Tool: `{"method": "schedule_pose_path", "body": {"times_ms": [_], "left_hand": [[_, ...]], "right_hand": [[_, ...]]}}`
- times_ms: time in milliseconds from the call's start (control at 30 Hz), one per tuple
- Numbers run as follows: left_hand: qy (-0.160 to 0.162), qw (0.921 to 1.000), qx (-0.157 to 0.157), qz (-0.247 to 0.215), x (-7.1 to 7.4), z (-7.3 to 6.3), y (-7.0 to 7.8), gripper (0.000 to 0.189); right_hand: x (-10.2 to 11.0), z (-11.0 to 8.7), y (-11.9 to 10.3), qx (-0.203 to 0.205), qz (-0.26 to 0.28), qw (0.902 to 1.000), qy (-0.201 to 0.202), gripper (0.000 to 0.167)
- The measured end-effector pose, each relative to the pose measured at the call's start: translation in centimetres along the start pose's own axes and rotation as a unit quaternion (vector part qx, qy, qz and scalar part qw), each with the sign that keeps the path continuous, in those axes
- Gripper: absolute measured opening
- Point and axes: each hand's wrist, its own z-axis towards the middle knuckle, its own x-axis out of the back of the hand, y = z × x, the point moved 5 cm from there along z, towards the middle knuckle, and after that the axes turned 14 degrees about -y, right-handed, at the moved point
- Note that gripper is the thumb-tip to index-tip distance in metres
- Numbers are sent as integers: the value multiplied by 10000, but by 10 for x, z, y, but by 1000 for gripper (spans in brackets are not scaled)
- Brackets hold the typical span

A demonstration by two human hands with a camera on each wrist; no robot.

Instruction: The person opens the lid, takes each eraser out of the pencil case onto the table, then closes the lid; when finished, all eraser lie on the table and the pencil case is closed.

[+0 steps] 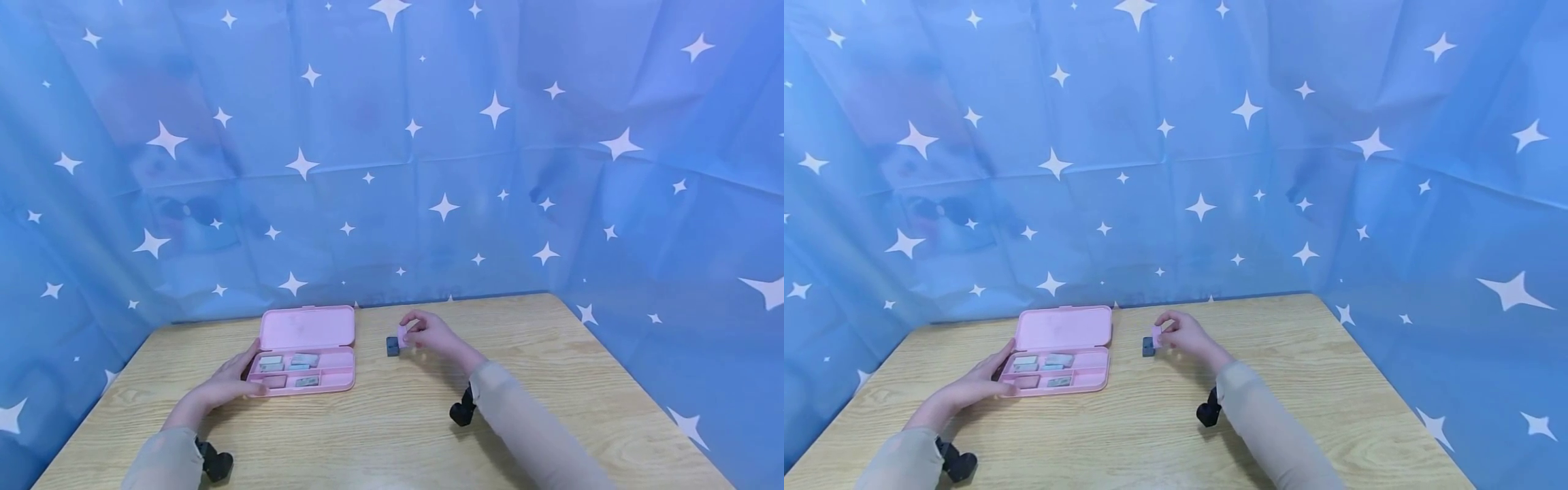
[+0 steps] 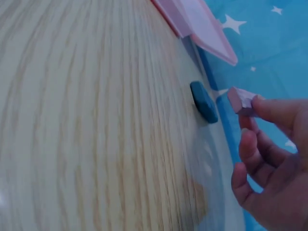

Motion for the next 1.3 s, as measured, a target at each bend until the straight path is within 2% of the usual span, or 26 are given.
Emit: {"method": "schedule_pose_path", "body": {"times_ms": [233,733,1300], "left_hand": [[19,10000,-5,36,1,-1,-3,118],[10,10000,-59,-15,3,0,-1,119],[20,9999,-99,15,1,-2,2,117]], "right_hand": [[4,-1,5,-119,-264,9996,-27,21],[8,2,11,-670,-345,9970,-169,22],[9,8,14,-1000,-640,9928,-143,19]]}}
